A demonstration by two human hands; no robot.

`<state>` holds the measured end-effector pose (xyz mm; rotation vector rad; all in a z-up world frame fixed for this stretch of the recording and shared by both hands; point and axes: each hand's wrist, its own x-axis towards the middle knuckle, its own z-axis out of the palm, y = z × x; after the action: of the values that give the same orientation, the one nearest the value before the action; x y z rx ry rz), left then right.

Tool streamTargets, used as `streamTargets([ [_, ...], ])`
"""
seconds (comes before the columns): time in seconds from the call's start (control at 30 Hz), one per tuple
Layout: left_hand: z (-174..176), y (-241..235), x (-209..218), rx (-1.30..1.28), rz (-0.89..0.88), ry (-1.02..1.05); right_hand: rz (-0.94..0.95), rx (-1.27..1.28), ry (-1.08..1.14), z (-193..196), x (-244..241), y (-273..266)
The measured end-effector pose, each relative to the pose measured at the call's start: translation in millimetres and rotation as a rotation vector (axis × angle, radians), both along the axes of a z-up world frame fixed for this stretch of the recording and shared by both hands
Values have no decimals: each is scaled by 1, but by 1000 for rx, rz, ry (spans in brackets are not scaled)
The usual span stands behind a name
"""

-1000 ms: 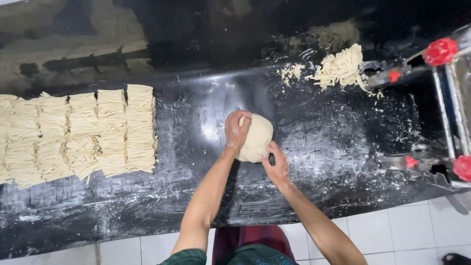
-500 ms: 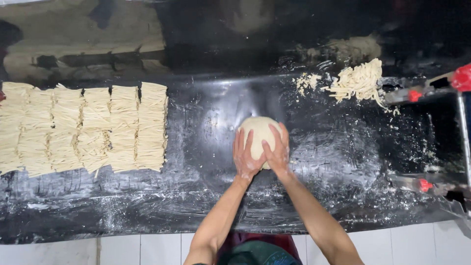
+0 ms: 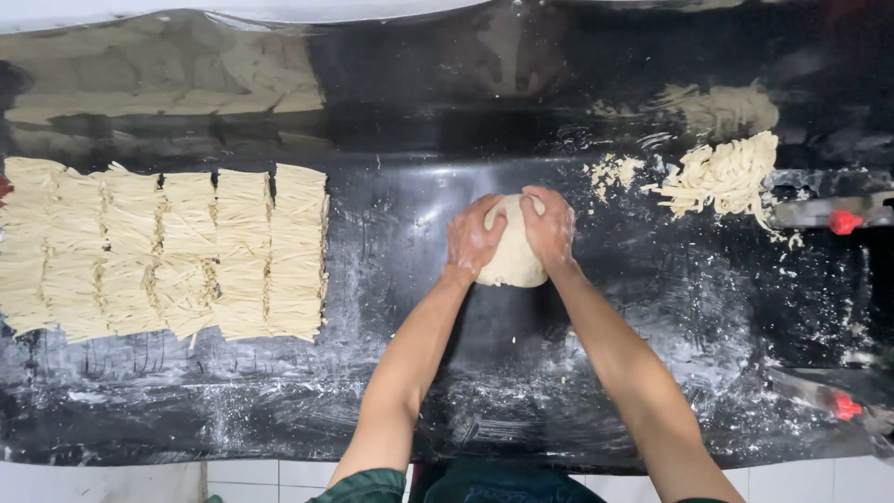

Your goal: Kneading a ball of dough on a floured work surface

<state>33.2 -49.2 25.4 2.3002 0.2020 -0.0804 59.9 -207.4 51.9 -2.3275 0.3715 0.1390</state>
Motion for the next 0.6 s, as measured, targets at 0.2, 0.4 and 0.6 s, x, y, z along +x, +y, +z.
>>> streamTargets([
  [0.2, 15, 15, 33, -134, 97, -6, -23, 48, -38, 49, 31, 18],
  [0.4, 13, 18, 5, -152, 272, -440, 10, 118, -389, 38, -5, 11],
  [0.6, 4, 19, -57, -320, 77, -269, 168, -40, -922, 13, -79, 6],
])
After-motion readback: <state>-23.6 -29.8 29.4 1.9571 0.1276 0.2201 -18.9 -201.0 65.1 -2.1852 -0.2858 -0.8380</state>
